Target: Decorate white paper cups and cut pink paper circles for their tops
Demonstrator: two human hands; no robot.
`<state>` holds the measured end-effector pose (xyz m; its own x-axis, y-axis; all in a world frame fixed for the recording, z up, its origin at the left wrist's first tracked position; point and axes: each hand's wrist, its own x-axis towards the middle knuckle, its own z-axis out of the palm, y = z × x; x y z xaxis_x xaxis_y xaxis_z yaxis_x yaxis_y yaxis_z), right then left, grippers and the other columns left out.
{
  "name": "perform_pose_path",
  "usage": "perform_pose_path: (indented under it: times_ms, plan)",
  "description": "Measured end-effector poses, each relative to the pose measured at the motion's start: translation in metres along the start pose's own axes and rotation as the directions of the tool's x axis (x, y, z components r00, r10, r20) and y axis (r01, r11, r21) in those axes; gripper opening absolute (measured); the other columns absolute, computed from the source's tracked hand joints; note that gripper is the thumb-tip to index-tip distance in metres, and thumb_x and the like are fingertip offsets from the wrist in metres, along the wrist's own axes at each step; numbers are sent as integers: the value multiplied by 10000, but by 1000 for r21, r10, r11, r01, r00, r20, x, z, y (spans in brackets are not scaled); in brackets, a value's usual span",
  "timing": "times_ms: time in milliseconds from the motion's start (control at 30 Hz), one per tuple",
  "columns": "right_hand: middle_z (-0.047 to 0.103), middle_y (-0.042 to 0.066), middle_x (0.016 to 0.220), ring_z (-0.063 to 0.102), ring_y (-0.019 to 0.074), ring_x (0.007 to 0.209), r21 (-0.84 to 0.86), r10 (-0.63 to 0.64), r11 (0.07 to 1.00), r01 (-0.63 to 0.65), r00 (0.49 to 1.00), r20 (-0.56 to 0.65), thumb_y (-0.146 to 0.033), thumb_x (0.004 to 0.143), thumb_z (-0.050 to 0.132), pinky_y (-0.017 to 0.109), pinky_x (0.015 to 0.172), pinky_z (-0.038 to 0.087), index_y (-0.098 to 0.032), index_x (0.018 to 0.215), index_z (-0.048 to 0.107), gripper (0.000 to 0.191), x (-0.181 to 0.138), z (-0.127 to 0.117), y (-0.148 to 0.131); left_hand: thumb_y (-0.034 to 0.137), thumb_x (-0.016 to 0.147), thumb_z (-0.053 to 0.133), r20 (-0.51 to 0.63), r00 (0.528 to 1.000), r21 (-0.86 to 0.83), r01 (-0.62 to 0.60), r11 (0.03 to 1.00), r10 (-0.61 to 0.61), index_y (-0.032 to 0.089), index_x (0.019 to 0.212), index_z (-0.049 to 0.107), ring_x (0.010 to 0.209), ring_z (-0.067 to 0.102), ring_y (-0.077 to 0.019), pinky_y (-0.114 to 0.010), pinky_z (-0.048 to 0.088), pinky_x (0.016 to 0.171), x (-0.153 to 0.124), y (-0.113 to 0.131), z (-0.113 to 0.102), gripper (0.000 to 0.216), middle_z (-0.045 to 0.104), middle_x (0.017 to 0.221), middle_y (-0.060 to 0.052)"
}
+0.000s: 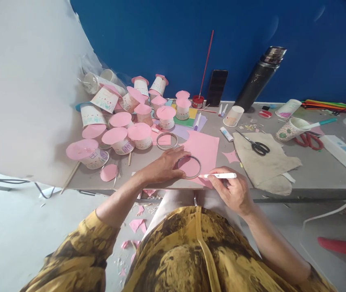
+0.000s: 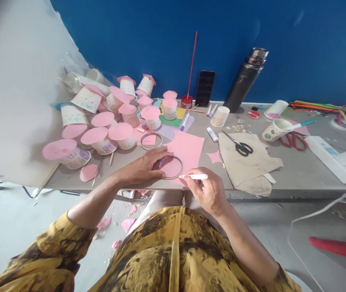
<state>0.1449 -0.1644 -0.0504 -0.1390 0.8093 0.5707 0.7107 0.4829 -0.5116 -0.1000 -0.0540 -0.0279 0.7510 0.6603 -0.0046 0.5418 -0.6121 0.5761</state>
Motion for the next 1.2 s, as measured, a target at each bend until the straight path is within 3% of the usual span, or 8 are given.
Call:
perform_pose_path:
  times_ms: [167, 367, 500, 600, 700, 833, 1000, 1200]
  plan:
    - [784, 53, 761, 653, 150, 558, -13, 39, 999, -40, 995, -91, -409, 1029, 598, 263, 554, 494, -206, 883, 727, 282, 9, -8, 15, 335, 901, 698, 34, 999, -16, 31, 999, -30, 207, 1566, 479, 1615, 241, -354, -550, 241, 1297, -2, 2, -1, 711, 346, 1725, -140]
    - [673, 7, 571, 539, 127, 436, -31, 128, 990, -137, 972, -195, -433, 981, 644, 249, 470, 432, -194, 831, 738, 298, 12, -25, 23, 321, 906, 687, 3, 1000, -60, 2, 998, -1, 217, 1578, 462, 1598, 306, -322, -538, 260, 1302, -1, 0, -4, 716, 409, 1698, -112]
    - [728, 32, 644, 580, 133, 464, -1, 179, 983, -184, 958, -226, -435, 961, 669, 250, 482, 449, -183, 856, 750, 284, 10, -32, 29, 319, 956, 649, -145, 987, -51, -73, 996, 64, 222, 1481, 577, 1550, 409, -326, -562, 365, 1254, -6, 5, 2, 539, 541, 1604, -129]
    - [759, 48, 701, 620, 148, 503, 62, 227, 974, -219, 950, -214, -437, 954, 684, 257, 489, 461, -187, 881, 759, 270, 17, -33, 30, 279, 1008, 595, -294, 944, 97, -129, 987, 152, 178, 1399, 627, 1543, 419, -341, -592, 381, 1242, -22, 28, 29, 405, 628, 1511, -164]
    - [749, 33, 679, 634, 157, 527, 122, 236, 969, -217, 957, -170, -445, 950, 694, 265, 499, 471, -201, 895, 762, 259, 35, -30, 25, 305, 1003, 628, -289, 932, 247, -149, 958, 220, 110, 1480, 531, 1583, 329, -365, -596, 326, 1279, -36, 62, 66, 524, 518, 1605, -205]
    - [752, 25, 702, 649, 158, 556, 160, 155, 977, -145, 987, -53, -437, 941, 701, 270, 526, 490, -209, 876, 763, 245, 65, -20, 13, 428, 1017, 609, -306, 938, 299, -66, 952, 161, 106, 1466, 536, 1581, 334, -366, -591, 304, 1287, -31, 89, 96, 557, 559, 1570, -206]
    - [761, 24, 729, 663, 158, 581, 125, 109, 984, -126, 985, 136, -399, 913, 697, 261, 560, 503, -201, 836, 766, 223, 94, -6, 1, 522, 1040, 524, -375, 919, 350, 15, 937, 125, 54, 1481, 514, 1565, 370, -371, -570, 272, 1293, -8, 88, 102, 644, 519, 1587, -252]
    - [699, -3, 645, 608, 146, 557, 115, 106, 981, -155, 930, 351, -402, 859, 718, 251, 548, 470, -190, 786, 746, 226, 121, 6, -10, 580, 1017, 534, -392, 913, 387, 49, 921, 116, 15, 1435, 548, 1522, 432, -389, -521, 314, 1259, 11, 84, 101, 703, 552, 1536, -285]
